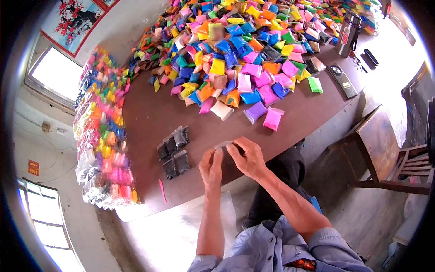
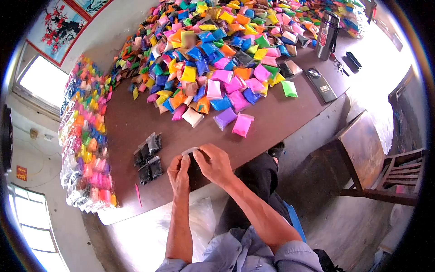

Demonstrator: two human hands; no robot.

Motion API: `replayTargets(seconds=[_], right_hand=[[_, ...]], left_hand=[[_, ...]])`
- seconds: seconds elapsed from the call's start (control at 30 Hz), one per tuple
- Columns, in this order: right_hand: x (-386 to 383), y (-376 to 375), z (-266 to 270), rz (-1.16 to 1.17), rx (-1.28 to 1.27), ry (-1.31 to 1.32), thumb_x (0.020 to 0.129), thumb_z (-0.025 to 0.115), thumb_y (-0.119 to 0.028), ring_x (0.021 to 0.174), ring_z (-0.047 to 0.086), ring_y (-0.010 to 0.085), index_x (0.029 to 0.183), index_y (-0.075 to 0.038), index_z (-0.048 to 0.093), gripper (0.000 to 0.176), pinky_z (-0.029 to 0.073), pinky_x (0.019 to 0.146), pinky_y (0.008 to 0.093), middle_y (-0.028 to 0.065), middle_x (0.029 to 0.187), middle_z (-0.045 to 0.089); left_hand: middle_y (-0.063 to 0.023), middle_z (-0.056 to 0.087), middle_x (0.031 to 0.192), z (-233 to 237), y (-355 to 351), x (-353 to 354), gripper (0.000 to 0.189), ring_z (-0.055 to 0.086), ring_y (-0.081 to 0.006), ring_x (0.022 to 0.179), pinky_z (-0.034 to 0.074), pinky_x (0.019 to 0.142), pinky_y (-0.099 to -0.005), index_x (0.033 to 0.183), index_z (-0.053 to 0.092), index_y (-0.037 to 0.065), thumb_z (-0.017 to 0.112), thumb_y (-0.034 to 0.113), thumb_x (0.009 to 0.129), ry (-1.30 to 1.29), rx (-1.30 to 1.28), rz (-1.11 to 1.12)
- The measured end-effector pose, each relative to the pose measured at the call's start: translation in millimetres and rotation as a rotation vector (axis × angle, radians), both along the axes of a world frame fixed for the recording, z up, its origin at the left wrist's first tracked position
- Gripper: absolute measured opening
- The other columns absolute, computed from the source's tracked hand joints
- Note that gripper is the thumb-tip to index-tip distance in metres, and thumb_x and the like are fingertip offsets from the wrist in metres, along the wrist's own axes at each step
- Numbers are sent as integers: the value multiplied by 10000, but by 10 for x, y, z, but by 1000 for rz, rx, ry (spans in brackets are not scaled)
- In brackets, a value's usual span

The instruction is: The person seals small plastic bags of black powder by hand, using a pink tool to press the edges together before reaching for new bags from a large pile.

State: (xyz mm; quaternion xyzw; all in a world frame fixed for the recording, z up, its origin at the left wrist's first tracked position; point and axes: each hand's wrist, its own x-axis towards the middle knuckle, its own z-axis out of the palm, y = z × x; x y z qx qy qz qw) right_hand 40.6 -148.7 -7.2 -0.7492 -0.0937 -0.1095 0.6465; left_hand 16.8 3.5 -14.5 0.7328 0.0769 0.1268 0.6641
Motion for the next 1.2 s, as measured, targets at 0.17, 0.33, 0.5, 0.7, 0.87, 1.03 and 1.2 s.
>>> replayTargets(seconds=[0.17,0.33,0.5,0.7,0.87,1.03,1.2], right_hand=[[5,12,-9,-19,75,1,992,683,-141,780,665,278,1093,-13,709,165,522,696,359,153,931,697],[25,-29,18,-29,116,59,985,693,-131,790,672,322,1077,-15,708,148,527,703,375,159,937,697],[77,19,20,-39,71,-53,1002,669,-138,790,664,245,1101,14,694,182,527,708,356,162,923,689],[70,-9,70,2,57,-50,998,671,-136,779,658,343,1076,19,685,174,531,711,382,194,903,682],[66,-25,11,-39,134,-36,994,681,-128,762,647,324,1050,9,690,148,520,685,385,179,887,678],[78,-39,9,-46,127,-88,992,690,-122,760,635,278,1064,9,688,149,505,660,365,150,888,665],[83,-87,3,48,131,-30,989,696,-109,760,627,258,1104,9,679,166,500,654,362,137,908,653]], left_hand=[[64,581,814,119,-23,-22,207,463,-42,767,378,647,-242,967,694,-13,701,187,1016,64,68,-6],[27,610,816,173,-72,-29,209,507,-68,790,427,679,-255,964,677,-18,688,185,1016,94,261,-113],[-34,654,836,258,-153,10,237,542,-93,811,493,724,-301,1005,670,-39,647,195,1042,45,256,-57],[-33,656,830,220,-149,-26,288,521,-90,789,461,685,-289,1023,679,-38,643,246,1056,96,268,5],[-3,623,782,226,-134,-57,286,496,-83,750,431,656,-284,993,677,-25,645,253,1053,100,287,-79],[19,543,721,164,-156,-10,301,447,-71,726,383,617,-286,907,653,-24,657,245,1042,60,223,-29],[44,565,753,141,-75,-18,300,460,-56,747,383,637,-271,871,639,-15,662,231,1042,109,178,-26]])
